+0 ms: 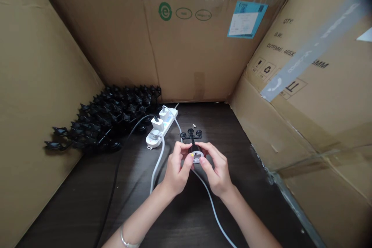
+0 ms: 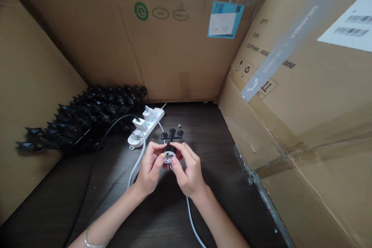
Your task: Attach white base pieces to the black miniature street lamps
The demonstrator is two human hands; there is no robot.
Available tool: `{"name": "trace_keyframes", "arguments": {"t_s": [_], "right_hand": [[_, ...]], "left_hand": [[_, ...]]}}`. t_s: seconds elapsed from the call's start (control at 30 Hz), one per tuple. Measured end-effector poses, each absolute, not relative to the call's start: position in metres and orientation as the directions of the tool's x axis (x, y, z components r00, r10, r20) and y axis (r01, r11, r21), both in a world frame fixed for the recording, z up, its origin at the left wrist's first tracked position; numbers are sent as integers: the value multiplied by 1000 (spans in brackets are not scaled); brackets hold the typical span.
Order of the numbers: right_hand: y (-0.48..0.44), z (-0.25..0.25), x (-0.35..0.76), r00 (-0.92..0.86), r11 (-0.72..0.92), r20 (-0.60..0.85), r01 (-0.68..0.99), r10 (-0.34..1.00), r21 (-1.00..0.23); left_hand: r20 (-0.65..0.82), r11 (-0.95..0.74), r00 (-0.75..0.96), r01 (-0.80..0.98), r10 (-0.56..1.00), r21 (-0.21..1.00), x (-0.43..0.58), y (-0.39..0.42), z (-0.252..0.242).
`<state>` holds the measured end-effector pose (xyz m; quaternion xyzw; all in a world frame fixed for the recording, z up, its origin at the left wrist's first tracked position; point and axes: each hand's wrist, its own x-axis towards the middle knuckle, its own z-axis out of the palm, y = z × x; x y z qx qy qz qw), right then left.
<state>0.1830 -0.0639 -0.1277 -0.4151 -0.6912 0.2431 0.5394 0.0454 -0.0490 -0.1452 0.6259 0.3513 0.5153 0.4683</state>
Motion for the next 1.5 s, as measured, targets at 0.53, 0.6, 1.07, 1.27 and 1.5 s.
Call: {"name": "trace_keyframes", "arguments": {"t_s": [0.53,0.6,1.07,1.27,1.5], "right_hand": [[-64,-129,177,-8,479,514,377,858,-793],[-64,-129,178,4,487,527,378,850,-788],[-63,-130,179,-54,535,564,399,824,-745],[-63,-131,180,-65,562,595,420,801,-712],[-61,-130,180,-51,554,615,498,787,-667]], "left_hand": [[285,-278,263,-65,922,958,46,-47,-141],[311,-309,245,-47,918,950,46,-47,-141],[306,-311,240,-17,921,950,46,-45,-136],[304,-296,278,-70,911,953,44,-45,-138],[314,-328,280,4,907,945,43,-42,-140]]}}
